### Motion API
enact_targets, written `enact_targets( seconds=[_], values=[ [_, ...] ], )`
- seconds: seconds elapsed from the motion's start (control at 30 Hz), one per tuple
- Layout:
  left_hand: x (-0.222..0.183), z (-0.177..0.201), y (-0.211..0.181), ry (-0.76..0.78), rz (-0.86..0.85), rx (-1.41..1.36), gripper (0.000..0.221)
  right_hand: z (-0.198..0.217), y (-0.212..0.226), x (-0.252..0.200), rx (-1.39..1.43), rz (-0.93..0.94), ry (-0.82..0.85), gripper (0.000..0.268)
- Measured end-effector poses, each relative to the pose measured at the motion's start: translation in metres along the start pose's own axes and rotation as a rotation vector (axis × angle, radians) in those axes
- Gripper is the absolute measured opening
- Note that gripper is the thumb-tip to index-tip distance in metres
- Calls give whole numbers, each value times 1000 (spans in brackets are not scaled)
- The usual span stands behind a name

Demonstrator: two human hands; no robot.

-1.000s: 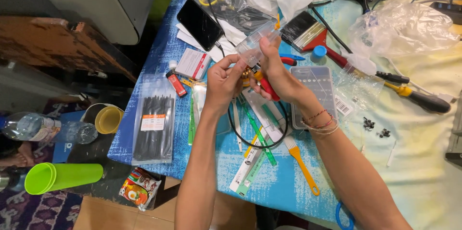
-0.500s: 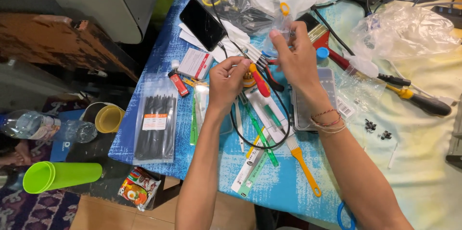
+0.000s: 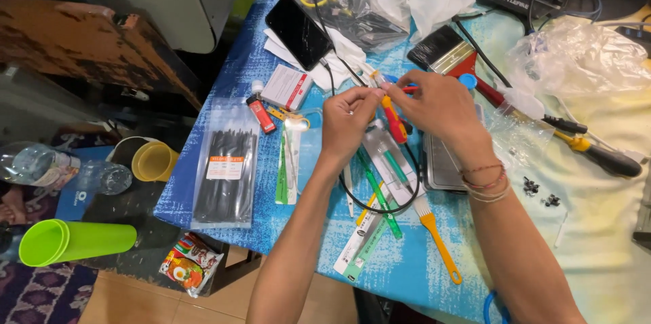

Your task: Preparing and organizing tools and small components on a workbench, then using a screwdriver to work on a computer case.

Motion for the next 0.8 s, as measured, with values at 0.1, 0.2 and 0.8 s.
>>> enact_targets(
  seconds=[0.1,0.2,0.8],
  values=[
    [-2,-3,-3,16,-33,17,10,16,18,-23,24,4,46,52],
    [-3,-6,0,33,-55,8,11,26,27,-43,70,24,121,49],
    [0,-64,45,482,21,-378,45,-4,-56,-101,400,29,21,19]
  ],
)
Point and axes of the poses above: each hand's wrist, its own x-axis towards the middle knuckle, its own z-axis out of the back of the hand, y = z × x, the point moved 4 cm from there along x, towards the middle knuckle, and after that the axes turned 13 degrees about y, right-handed, at the moved point
